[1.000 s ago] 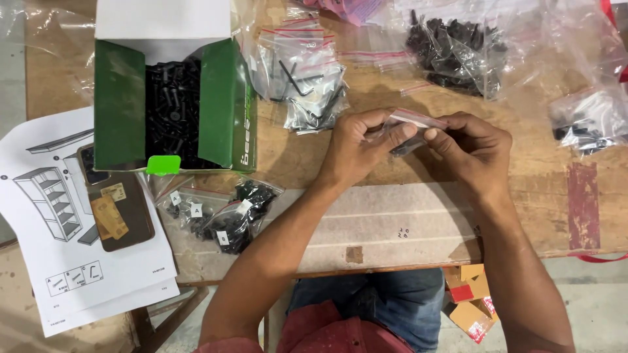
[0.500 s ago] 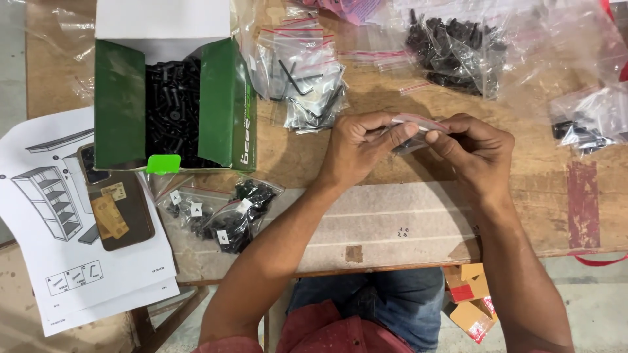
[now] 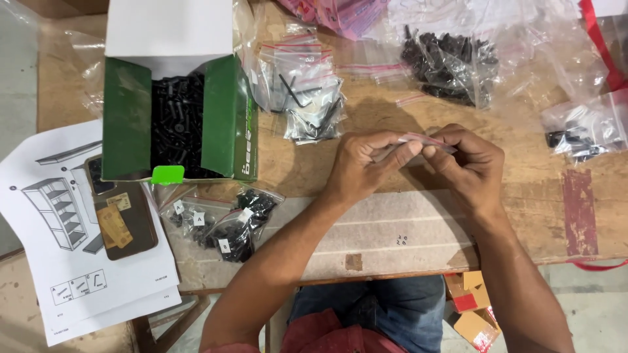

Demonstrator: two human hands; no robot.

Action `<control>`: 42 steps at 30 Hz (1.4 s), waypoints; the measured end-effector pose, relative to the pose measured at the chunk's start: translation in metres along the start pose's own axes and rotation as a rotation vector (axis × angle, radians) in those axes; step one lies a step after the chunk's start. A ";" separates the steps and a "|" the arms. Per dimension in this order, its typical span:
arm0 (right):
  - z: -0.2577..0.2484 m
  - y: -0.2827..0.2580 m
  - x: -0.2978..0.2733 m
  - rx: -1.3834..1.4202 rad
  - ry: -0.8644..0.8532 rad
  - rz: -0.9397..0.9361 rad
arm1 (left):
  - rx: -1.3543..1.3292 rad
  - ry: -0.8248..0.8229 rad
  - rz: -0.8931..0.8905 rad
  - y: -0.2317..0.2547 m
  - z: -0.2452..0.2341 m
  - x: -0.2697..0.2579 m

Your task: Sort screws and hardware components into small plastic bags on a workbench.

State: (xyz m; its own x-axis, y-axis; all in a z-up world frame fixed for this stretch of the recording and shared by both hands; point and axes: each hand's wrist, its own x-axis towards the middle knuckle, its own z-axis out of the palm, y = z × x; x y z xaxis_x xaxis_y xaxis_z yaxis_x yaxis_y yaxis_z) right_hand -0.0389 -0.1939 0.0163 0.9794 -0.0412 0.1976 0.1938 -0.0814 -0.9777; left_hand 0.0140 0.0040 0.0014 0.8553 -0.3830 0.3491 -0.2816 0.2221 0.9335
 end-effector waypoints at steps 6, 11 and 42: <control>0.002 -0.001 -0.001 -0.007 0.024 0.032 | 0.096 0.022 -0.031 -0.008 -0.007 0.000; 0.001 0.002 -0.001 -0.029 -0.014 0.016 | 0.105 0.045 0.096 -0.004 -0.005 -0.002; 0.004 -0.006 0.001 -0.181 -0.046 -0.054 | 0.028 0.055 -0.018 0.003 0.000 -0.003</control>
State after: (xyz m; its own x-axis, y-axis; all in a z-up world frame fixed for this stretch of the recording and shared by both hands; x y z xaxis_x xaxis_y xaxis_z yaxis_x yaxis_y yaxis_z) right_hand -0.0393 -0.1897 0.0224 0.9701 0.0134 0.2422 0.2373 -0.2599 -0.9360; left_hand 0.0109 0.0060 0.0031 0.8828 -0.3368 0.3275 -0.2770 0.1899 0.9419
